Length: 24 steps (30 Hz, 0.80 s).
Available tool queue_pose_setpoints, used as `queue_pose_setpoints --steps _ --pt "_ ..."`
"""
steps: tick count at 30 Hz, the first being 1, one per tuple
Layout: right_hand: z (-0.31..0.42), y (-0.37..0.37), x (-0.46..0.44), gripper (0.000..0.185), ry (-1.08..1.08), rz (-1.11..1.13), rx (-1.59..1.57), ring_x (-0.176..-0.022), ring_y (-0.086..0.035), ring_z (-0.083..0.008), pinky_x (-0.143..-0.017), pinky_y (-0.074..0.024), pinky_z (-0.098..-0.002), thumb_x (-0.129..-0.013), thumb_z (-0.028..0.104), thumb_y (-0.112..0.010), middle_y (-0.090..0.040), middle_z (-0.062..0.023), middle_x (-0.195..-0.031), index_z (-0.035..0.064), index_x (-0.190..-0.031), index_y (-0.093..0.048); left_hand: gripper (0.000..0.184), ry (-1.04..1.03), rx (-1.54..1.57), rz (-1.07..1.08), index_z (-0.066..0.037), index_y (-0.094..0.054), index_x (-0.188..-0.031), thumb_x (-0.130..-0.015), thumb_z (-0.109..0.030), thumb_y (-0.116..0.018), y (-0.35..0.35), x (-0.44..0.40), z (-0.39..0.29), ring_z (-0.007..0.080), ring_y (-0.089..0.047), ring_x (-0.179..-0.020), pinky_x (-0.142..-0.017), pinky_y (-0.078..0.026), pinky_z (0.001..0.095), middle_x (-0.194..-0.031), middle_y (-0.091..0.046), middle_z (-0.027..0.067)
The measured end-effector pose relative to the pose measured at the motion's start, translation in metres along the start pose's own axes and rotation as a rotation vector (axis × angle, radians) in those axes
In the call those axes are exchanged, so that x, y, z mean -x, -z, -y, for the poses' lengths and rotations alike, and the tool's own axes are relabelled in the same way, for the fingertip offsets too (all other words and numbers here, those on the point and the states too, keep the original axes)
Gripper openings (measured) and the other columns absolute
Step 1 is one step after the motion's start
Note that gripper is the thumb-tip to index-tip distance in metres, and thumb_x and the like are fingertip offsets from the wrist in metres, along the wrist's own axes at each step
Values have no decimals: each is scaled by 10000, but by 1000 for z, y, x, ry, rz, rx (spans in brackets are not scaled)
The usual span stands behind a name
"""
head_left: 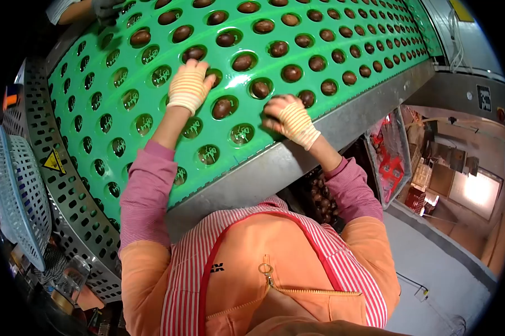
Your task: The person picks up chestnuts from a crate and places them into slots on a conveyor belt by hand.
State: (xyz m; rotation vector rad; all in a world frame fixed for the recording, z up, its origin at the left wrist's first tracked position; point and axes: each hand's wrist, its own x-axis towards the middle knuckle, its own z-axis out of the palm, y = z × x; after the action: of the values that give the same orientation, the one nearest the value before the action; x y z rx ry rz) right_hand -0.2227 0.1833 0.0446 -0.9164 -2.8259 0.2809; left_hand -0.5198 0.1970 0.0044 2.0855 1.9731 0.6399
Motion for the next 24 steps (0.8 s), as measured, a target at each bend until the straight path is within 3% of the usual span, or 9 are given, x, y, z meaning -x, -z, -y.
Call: queue_pose_setpoints --steps 2,4,6,10,11,14,20,21,24 --pt "1 10 -16 244 -310 -209 -156 -899 -621 -327 -755 -495 -465 -839 333 -664 -653 -123 -896 97 -899 -675 340 55 6 191 -111 -582 -1153 -837 -213 -655 3 12 -2 377 -535 -1037 -897 -463 464 -1180 -544 154" --pt "16 21 -37 306 -581 -212 -99 -944 -622 -319 -780 -504 -460 -874 382 -619 -658 -134 -928 85 -908 -684 346 -29 64 130 -102 -576 -1158 -830 -168 -664 2 18 2 381 -542 -1043 -895 -467 455 -1150 -555 168" --pt "13 20 -63 391 -660 219 -27 -986 -617 -325 -833 -503 -447 -881 429 -598 -660 -146 -1022 70 -1022 -660 346 -49 135 82 -102 -575 -1158 -827 -149 -664 -2 19 9 382 -553 -1036 -890 -472 452 -1139 -564 166" --pt "7 2 -57 401 -461 106 -206 -1035 -603 -342 -878 -493 -446 -894 369 -581 -643 -183 -1113 103 -1193 -606 356 18 185 -17 -111 -583 -1162 -825 -179 -677 10 48 -23 371 -584 -1007 -867 -488 439 -1143 -576 158" --pt "2 2 -54 367 -389 222 -293 -1046 -595 -351 -899 -485 -438 -905 318 -561 -638 -187 -1117 157 -1233 -595 363 22 197 88 -110 -584 -1164 -824 -190 -683 7 57 -28 370 -583 -1007 -867 -487 440 -1133 -575 158" --pt "-24 -32 -50 340 -324 160 -329 -1015 -616 -360 -873 -500 -437 -882 295 -606 -657 -178 -1072 174 -1200 -611 359 -41 208 109 -121 -588 -1145 -804 -160 -694 -11 77 -41 381 -571 -973 -858 -480 454 -1100 -567 155" --pt "13 -17 -76 334 -552 173 62 -965 -640 -354 -813 -512 -464 -863 365 -627 -671 -165 -993 157 -1125 -632 375 -149 28 110 -121 -604 -1130 -769 -93 -702 -10 75 -43 384 -564 -991 -858 -477 463 -1103 -587 155" --pt "22 -8 -73 402 -573 154 39 -953 -632 -362 -773 -501 -475 -893 384 -601 -662 -159 -998 82 -1157 -585 361 -132 32 136 -119 -609 -1127 -776 -100 -695 -9 74 -42 381 -565 -1003 -870 -476 460 -1104 -596 155" --pt "36 -1 -40 332 -691 -184 -225 -988 -617 -374 -830 -497 -481 -897 357 -571 -638 -185 -1074 114 -1120 -615 313 -1 230 256 -105 -626 -1127 -817 -136 -659 15 61 -51 376 -566 -1051 -928 -462 446 -1110 -620 167"
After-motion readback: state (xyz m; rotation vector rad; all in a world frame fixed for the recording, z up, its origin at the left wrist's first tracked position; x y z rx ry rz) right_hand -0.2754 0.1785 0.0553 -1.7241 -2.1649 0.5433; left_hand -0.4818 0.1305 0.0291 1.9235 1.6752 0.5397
